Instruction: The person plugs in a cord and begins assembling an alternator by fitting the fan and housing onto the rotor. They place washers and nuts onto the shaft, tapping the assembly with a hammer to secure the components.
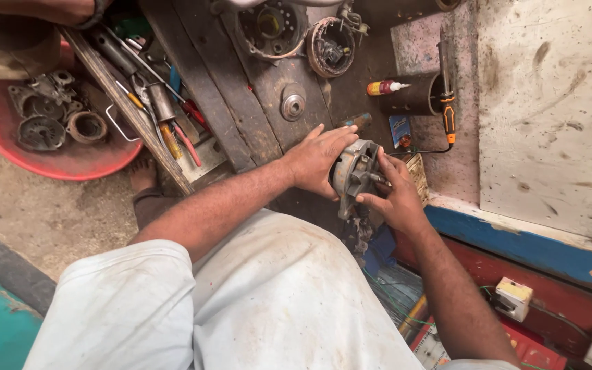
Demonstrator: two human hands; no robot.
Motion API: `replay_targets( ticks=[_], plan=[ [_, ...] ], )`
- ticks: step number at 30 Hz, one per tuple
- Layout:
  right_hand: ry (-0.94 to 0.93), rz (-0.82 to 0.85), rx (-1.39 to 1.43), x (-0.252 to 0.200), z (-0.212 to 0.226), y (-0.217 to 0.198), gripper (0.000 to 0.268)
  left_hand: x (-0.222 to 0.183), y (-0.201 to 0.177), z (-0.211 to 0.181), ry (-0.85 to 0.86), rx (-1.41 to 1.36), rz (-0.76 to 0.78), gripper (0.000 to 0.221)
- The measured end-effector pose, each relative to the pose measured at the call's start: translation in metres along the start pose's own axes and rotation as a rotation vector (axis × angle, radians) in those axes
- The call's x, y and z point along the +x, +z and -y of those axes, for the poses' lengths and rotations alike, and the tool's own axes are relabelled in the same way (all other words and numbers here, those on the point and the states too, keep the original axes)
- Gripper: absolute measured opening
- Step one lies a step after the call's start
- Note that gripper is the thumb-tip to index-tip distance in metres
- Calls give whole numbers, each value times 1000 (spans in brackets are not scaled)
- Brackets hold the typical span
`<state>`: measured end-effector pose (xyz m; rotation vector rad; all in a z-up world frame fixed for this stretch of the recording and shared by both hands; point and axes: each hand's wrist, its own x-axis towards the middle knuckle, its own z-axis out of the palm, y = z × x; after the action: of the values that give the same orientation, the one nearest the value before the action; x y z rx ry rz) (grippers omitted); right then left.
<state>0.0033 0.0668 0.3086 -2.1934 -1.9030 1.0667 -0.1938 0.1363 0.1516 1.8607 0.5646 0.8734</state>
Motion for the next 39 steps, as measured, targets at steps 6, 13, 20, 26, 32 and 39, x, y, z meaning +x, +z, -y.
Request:
replay_targets(
  ticks=[6,13,20,26,32,39],
  plan=[
    [-34,-15,174,-4,-37,-11,109,22,-5,-17,9,84,105,126],
    [-80,-31,69,-5,-46,-15,108,18,10,-11,91,25,22,125],
    [-177,-54,-186,9,-7,-15,109,7,2,1,96,-86,-37,126],
    [-106,-20,-165,8,-2,-13,107,4,-1,0,91,-72,2,134],
    [-26,-130,-223,13,-9,-4,102,1,-1,-7,73,-80,-27,136],
    [71,-44,-267,3,19,-26,92,0,-4,-16,69,-48,-23,130]
  ],
)
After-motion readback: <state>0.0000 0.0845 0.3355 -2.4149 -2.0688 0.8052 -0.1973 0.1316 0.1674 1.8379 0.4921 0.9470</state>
